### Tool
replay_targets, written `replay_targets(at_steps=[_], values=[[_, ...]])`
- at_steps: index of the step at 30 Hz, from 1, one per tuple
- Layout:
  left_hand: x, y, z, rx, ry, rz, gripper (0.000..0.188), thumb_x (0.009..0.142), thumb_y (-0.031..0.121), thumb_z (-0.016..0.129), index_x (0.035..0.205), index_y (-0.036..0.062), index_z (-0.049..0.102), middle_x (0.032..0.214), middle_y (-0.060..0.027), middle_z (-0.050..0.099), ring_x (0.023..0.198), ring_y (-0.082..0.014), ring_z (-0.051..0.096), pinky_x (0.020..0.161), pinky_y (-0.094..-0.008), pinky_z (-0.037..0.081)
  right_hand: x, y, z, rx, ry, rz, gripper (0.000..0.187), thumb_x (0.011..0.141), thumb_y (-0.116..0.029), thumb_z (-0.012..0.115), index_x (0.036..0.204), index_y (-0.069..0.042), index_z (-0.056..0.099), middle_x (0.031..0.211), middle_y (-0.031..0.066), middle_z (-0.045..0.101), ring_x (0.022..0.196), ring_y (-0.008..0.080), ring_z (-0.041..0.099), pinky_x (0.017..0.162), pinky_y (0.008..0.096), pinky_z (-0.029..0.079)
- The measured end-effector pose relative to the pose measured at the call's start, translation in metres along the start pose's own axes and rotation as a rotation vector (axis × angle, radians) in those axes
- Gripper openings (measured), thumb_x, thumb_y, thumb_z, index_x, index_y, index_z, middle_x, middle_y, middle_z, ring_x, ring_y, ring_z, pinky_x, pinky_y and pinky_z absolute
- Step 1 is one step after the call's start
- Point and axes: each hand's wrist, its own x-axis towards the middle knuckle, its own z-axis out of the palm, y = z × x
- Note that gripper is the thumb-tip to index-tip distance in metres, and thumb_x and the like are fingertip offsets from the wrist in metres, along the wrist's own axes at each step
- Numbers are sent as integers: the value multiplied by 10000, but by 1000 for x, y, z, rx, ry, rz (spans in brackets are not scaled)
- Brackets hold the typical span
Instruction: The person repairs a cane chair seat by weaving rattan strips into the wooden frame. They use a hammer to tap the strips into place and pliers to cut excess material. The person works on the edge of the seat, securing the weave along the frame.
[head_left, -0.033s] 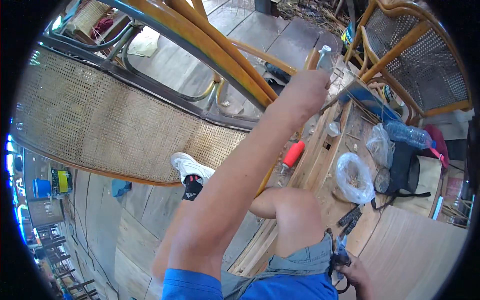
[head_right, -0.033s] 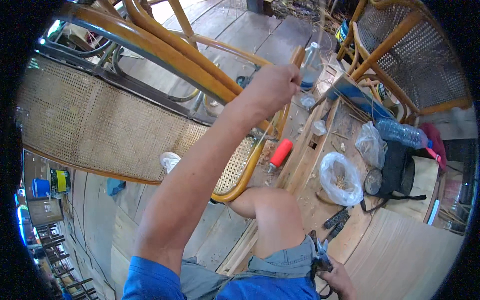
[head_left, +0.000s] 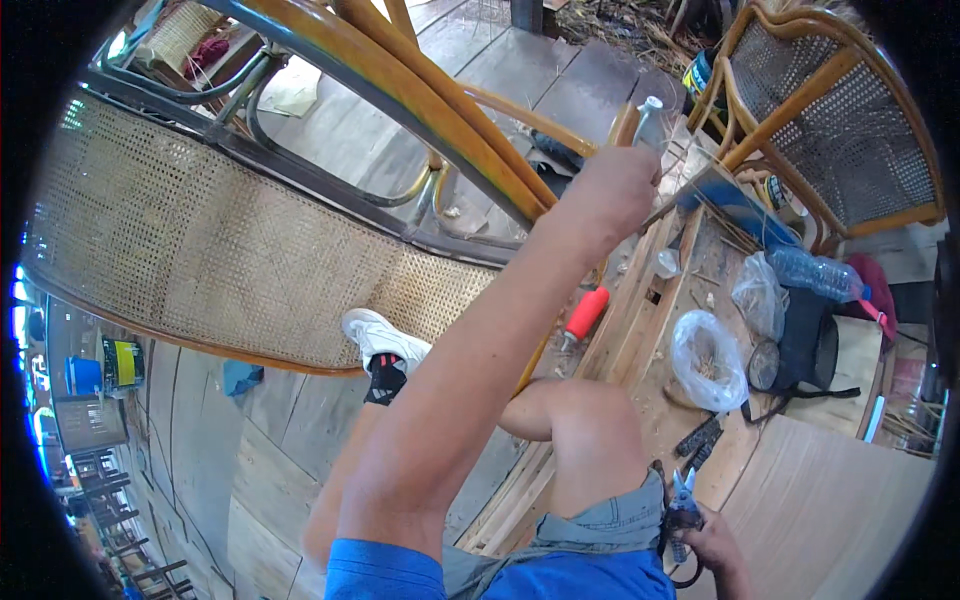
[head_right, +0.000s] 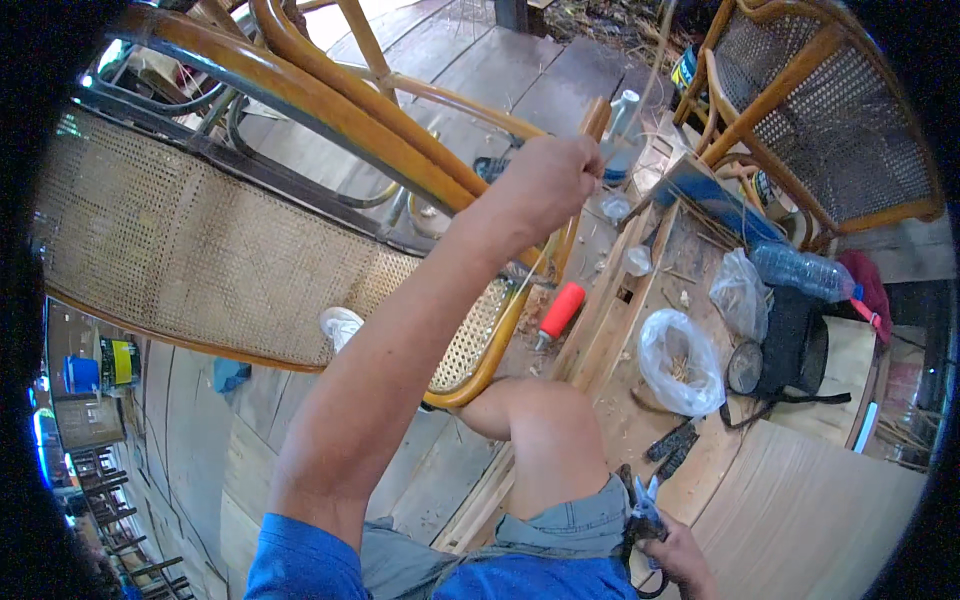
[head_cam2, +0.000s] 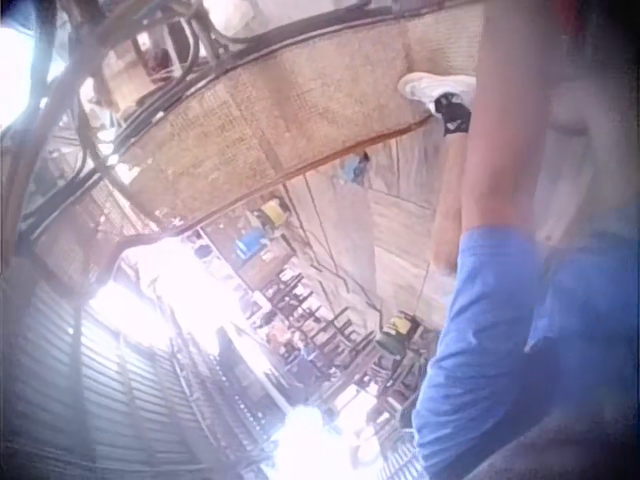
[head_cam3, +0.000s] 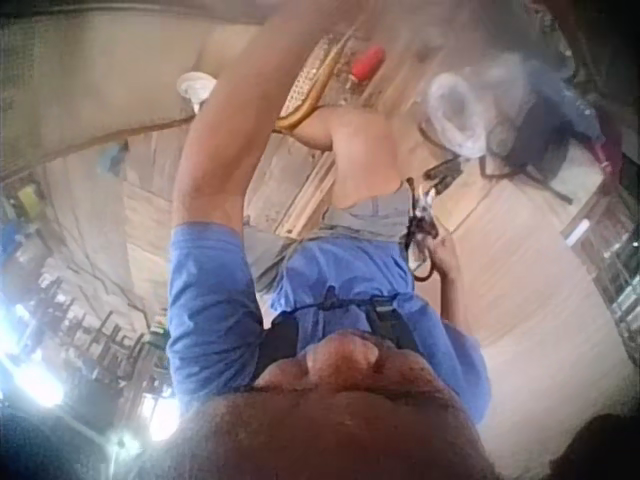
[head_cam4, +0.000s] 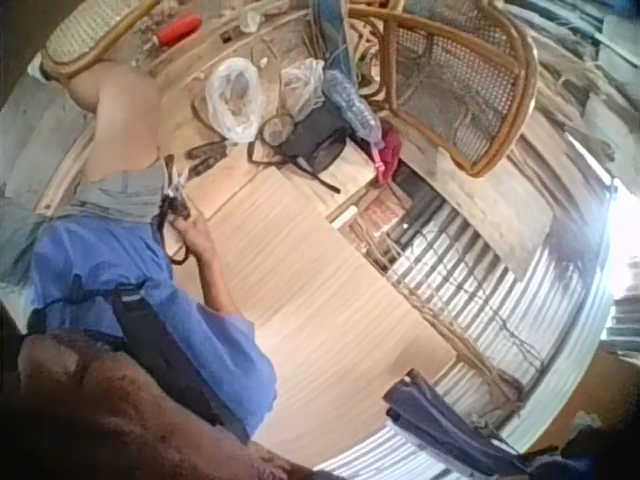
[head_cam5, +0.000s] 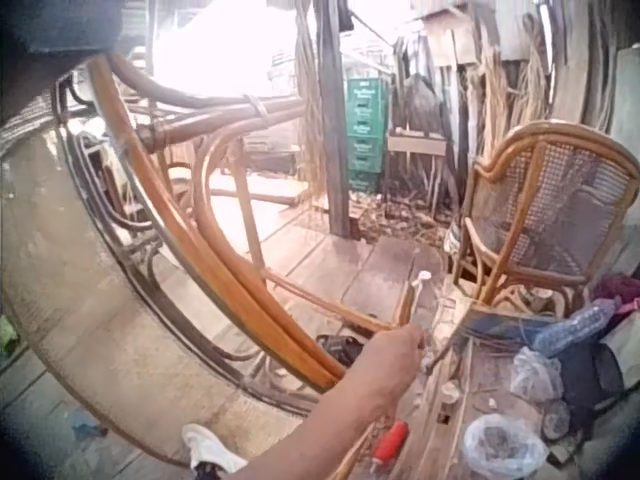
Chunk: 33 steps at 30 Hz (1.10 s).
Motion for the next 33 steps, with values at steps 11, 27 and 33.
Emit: replay_targets(at_steps=[11,27,33], values=[[-9,10,-6,23,-17,12,131,768,94,556,855,16,615,804,-223,623,803,-380,611,730,-425,478,148,-161,28,-690,94,-523,360,781,-294,642,918,26,552,751,163,570,734,307,580,689,417,452],[-28,19,-31,-41,-30,83,144,785,115,548,857,5,607,808,-206,620,773,-364,610,711,-408,476,155,-279,68,-1103,134,-571,412,837,-398,592,1007,-23,561,981,238,574,952,407,552,775,466,447],[-174,45,-119,115,195,-76,116,818,34,615,924,-12,612,889,-101,617,824,-176,597,761,-294,472,115,-130,5,-752,367,-579,410,827,-352,602,1043,-7,556,906,215,601,883,395,572,763,443,441]])
